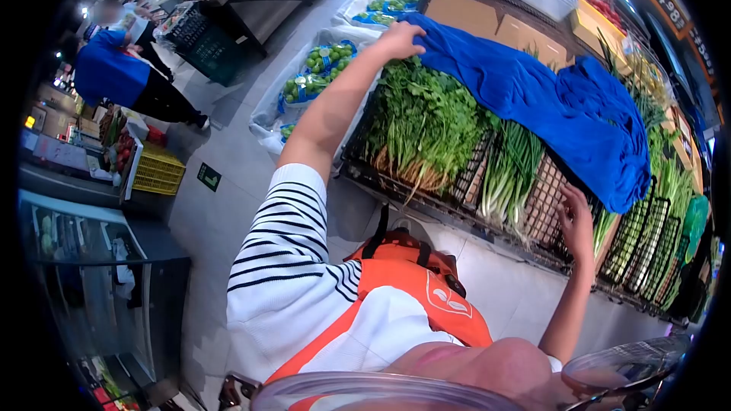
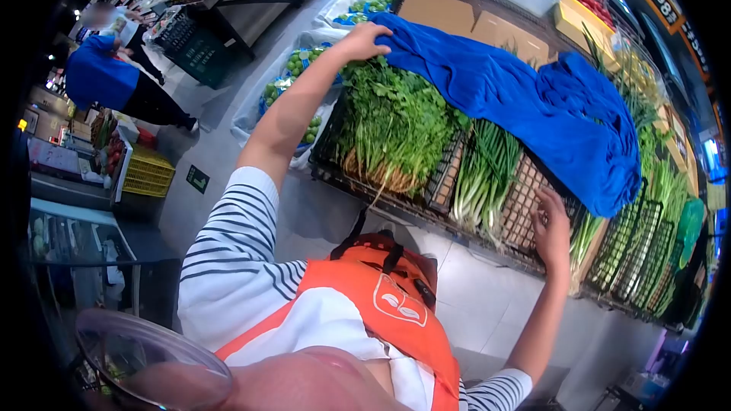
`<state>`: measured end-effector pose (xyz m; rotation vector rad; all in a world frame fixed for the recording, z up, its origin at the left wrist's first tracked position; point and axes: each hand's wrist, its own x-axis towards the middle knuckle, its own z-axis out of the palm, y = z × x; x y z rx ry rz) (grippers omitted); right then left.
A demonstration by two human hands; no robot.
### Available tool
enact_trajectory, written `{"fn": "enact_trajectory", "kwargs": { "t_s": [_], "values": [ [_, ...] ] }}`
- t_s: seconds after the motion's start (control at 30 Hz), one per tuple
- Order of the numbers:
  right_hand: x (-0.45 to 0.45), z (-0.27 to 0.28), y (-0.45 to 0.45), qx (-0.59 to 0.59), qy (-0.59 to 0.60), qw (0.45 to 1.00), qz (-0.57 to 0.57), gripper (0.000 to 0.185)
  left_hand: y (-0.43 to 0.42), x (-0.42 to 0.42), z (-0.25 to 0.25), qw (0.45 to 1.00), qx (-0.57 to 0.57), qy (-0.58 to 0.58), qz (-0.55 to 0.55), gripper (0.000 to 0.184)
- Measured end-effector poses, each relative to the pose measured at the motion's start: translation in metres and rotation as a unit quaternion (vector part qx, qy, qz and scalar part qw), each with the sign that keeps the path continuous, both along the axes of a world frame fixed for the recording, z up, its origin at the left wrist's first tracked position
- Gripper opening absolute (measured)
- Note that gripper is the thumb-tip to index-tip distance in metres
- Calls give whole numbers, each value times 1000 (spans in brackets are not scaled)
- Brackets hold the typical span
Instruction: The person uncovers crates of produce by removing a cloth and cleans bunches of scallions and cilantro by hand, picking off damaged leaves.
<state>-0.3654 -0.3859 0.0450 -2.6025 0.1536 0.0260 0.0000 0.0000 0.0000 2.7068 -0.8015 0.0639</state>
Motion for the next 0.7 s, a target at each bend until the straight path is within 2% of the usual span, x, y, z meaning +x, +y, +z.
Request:
{"fn": "enact_trajectory", "kwargs": {
  "t_s": [0.07, 0.1, 0.17, 0.3, 0.37, 0.4, 0.43, 0.47, 0.5, 0.53, 0.57, 0.6, 0.63, 0.7],
  "values": [
    [15, 9, -1, -131, -68, 989, 27, 51, -8, -32, 6, 993, 109, -11, 33, 51],
    [69, -3, -1, -207, -107, 972, 34, 65, 3, 8, 27, 990, 133, -35, 41, 51],
    [92, -5, -19, -324, -103, 940, 23, 81, -5, 11, 21, 990, 134, -25, 45, 51],
    [127, -26, -42, -435, -15, 900, -14, 84, 13, 37, 14, 998, 44, 52, 10, 42],
    [139, -49, -69, -489, 37, 871, -21, 84, 23, 45, 26, 998, -38, 48, -12, 34],
    [144, -67, -90, -500, 1, 866, -21, 70, 29, 52, 30, 994, -97, 31, -28, 33],
    [147, -61, -110, -466, -8, 885, -11, 63, 31, 64, 38, 983, -173, 29, -48, 31],
    [153, -46, -125, -428, -16, 904, -4, 56, 26, 58, 69, 982, -175, 64, 13, 29],
    [158, -26, -138, -390, -21, 921, 0, 49, 23, 62, 90, 989, -141, -10, 36, 28],
    [161, 1, -147, -314, -111, 941, -58, 31, 16, 73, 108, 988, -122, -35, 85, 28],
    [168, 7, -184, -302, -225, 924, -67, 30, 13, 96, 109, 973, -92, -203, 63, 29],
    [180, 33, -188, -265, -209, 933, -126, 29, 13, 122, 122, 972, -82, -210, 69, 33],
    [192, 44, -202, -305, -230, 911, -157, 26, 4, 139, 137, 970, -72, -218, 78, 39],
    [204, 60, -213, -326, -259, 884, -212, 28, -42, 132, 156, 925, -166, -298, 165, 24]
  ]
}}
